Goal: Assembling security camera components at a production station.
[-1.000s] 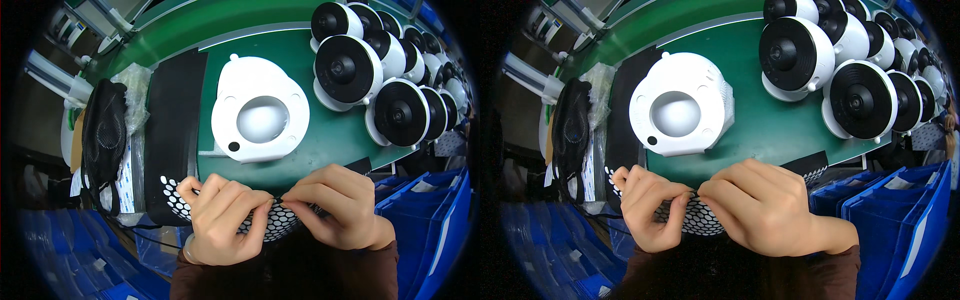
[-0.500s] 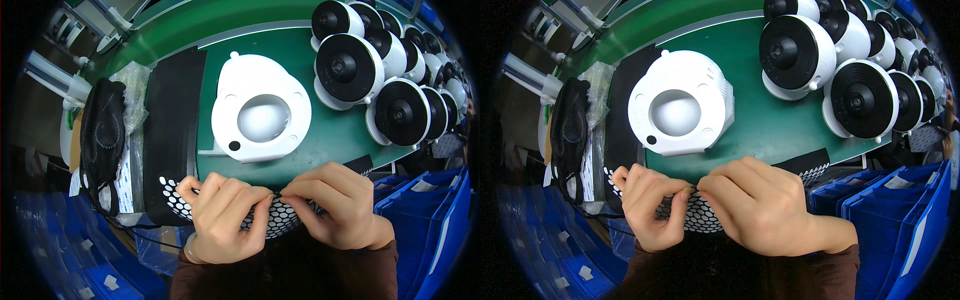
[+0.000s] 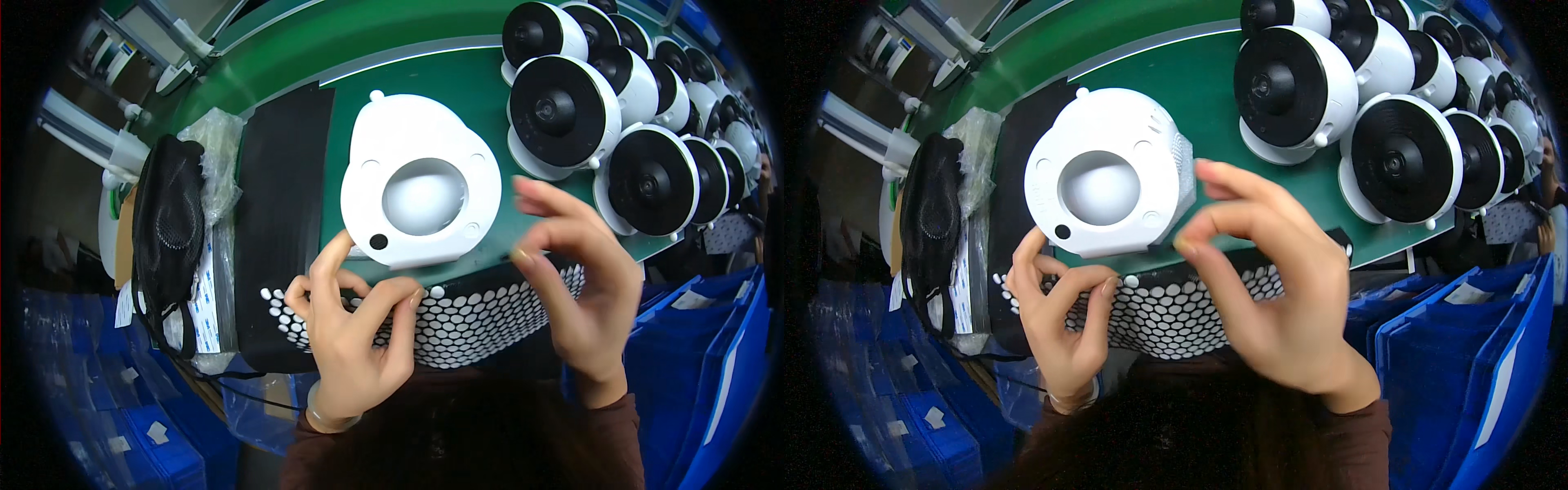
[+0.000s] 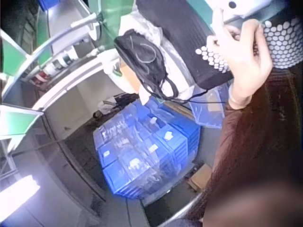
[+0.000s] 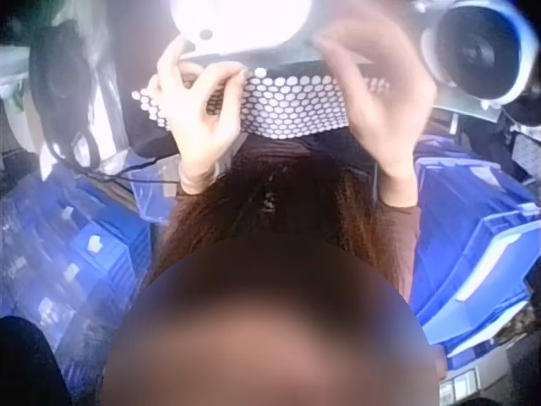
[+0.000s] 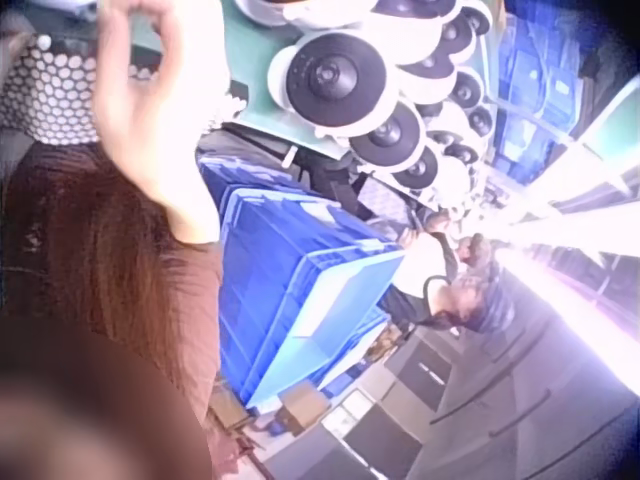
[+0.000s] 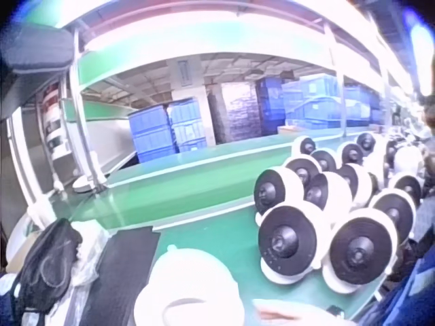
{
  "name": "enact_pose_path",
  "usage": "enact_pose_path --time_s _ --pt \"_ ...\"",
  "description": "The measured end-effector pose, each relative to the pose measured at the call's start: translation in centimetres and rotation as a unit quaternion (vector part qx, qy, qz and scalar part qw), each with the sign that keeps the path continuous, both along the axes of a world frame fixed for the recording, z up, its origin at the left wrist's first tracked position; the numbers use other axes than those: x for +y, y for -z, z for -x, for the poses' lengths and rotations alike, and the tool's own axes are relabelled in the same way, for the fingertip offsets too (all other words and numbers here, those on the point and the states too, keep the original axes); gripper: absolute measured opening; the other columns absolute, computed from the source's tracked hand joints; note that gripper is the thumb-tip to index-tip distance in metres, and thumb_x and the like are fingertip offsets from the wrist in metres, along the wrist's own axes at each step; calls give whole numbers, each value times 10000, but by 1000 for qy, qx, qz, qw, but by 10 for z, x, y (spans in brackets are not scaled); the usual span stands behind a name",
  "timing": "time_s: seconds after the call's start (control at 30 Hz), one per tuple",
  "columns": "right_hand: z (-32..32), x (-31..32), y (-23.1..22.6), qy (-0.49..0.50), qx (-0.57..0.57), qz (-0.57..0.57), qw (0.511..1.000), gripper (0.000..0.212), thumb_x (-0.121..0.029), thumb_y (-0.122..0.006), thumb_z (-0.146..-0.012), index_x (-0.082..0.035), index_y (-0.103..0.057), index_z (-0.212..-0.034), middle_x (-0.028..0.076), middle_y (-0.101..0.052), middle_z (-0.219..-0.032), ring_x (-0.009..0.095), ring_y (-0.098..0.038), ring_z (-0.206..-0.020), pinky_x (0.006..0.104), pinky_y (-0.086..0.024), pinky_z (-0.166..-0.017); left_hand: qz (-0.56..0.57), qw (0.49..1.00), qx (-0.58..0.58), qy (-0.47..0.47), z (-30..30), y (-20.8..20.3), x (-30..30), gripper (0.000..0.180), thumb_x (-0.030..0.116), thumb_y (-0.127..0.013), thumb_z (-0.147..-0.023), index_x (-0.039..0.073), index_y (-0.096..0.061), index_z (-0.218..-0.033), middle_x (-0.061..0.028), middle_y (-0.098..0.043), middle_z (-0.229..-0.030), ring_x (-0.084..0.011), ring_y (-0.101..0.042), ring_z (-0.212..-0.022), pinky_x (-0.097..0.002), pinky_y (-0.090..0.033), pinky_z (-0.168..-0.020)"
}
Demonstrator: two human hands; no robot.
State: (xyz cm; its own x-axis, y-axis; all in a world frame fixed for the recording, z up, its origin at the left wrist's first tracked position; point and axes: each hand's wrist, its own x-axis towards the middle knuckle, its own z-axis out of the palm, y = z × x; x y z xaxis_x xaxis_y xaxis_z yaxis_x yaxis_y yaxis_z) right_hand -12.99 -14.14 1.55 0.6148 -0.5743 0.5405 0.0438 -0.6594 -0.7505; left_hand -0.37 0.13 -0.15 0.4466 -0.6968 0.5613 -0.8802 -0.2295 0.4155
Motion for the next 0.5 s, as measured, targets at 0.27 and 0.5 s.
enact_pose_path --time_s 0.27,0.5 --pt "-20 5 4 -24 10 -163 986 85 -9 -632 -781 42 -611 -847 71 -631 -843 85 -592 -740 191 -478 -684 41 996 79 32 -2 6 -4 149 42 -674 -631 93 -649 -769 -102 -539 -1040 -104 -466 -603 -315 -230 -737" --pt "-22 7 4 -5 22 -152 988 84 -9 -641 -772 43 -611 -829 61 -626 -796 88 -591 -732 194 -478 -679 33 995 84 33 -3 5 -4 147 40 -675 -623 84 -648 -761 -103 -544 -1027 -102 -458 -587 -313 -225 -726"
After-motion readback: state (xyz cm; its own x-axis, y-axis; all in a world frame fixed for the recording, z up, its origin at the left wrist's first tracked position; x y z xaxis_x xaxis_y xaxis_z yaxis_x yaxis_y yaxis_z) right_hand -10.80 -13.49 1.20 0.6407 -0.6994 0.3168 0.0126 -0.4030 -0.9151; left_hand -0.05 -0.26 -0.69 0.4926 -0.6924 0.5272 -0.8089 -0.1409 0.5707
